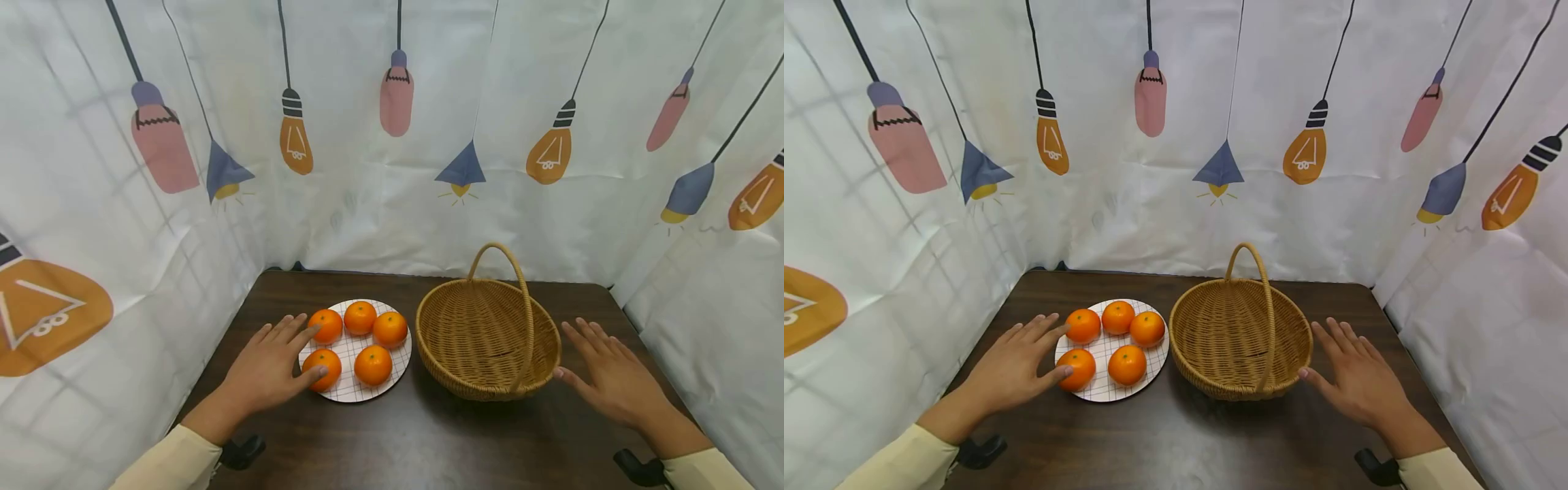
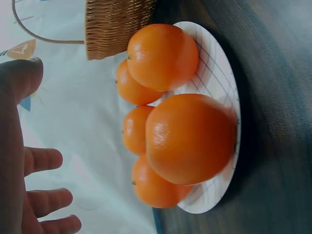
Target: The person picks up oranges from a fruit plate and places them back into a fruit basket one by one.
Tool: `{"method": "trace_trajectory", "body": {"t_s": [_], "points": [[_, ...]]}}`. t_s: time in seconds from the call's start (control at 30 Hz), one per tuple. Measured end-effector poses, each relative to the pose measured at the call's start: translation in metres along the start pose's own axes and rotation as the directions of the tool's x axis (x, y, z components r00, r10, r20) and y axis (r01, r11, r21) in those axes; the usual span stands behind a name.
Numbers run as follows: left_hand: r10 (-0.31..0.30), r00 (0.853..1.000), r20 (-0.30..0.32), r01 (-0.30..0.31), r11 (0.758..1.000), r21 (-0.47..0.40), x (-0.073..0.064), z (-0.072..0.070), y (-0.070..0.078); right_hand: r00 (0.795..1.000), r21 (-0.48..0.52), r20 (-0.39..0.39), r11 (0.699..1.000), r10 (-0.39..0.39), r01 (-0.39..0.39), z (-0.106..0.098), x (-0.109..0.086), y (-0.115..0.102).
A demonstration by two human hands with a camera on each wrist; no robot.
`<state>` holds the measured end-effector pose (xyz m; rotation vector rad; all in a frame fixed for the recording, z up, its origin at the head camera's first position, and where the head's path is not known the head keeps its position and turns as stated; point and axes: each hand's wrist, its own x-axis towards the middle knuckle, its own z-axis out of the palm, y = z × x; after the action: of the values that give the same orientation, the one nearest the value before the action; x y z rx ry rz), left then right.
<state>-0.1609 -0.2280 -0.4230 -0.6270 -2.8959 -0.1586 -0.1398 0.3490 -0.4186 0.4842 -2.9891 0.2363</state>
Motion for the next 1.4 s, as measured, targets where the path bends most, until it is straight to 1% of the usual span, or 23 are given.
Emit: {"method": "trace_trajectory", "body": {"t_s": [0.2, 0.33, 0.5, 0.73, 0.93, 1.03, 1.2, 1.4], "points": [[-0.009, 1.0, -0.013, 0.009, 1.0, 0.003, -0.001, 0.011, -0.005, 1.0, 0.005, 0.013, 1.0, 0.001, -0.001, 0.004, 0.003, 0.002], [-0.02, 0.999, -0.025, 0.02, 1.0, -0.005, -0.003, 0.015, -0.008, 1.0, 0.008, 0.019, 1.0, 0.003, -0.004, 0.006, 0.005, 0.002], [-0.033, 0.999, -0.032, 0.033, 0.999, -0.021, -0.005, 0.02, -0.01, 1.0, 0.018, 0.001, 1.0, 0.012, -0.012, 0.01, 0.009, 0.002], [-0.06, 0.998, 0.001, 0.06, 0.997, -0.057, -0.005, 0.032, -0.012, 0.997, 0.037, 0.006, 0.996, 0.077, -0.077, 0.015, 0.012, 0.003], [-0.074, 0.997, 0.008, 0.074, 0.992, -0.099, -0.004, 0.041, -0.012, 0.992, 0.058, -0.001, 0.99, 0.126, -0.126, 0.021, 0.016, 0.005], [-0.091, 0.995, 0.029, 0.094, 0.986, -0.138, -0.005, 0.044, -0.012, 0.988, 0.074, 0.007, 0.985, 0.157, -0.157, 0.024, 0.018, 0.006], [-0.129, 0.988, 0.08, 0.143, 0.968, -0.208, -0.004, 0.047, -0.012, 0.981, 0.116, 0.017, 0.975, 0.191, -0.192, 0.028, 0.019, 0.006], [-0.148, 0.984, 0.102, 0.168, 0.959, -0.229, -0.004, 0.051, -0.011, 0.975, 0.179, 0.034, 0.958, 0.221, -0.223, 0.029, 0.02, 0.005]]}}
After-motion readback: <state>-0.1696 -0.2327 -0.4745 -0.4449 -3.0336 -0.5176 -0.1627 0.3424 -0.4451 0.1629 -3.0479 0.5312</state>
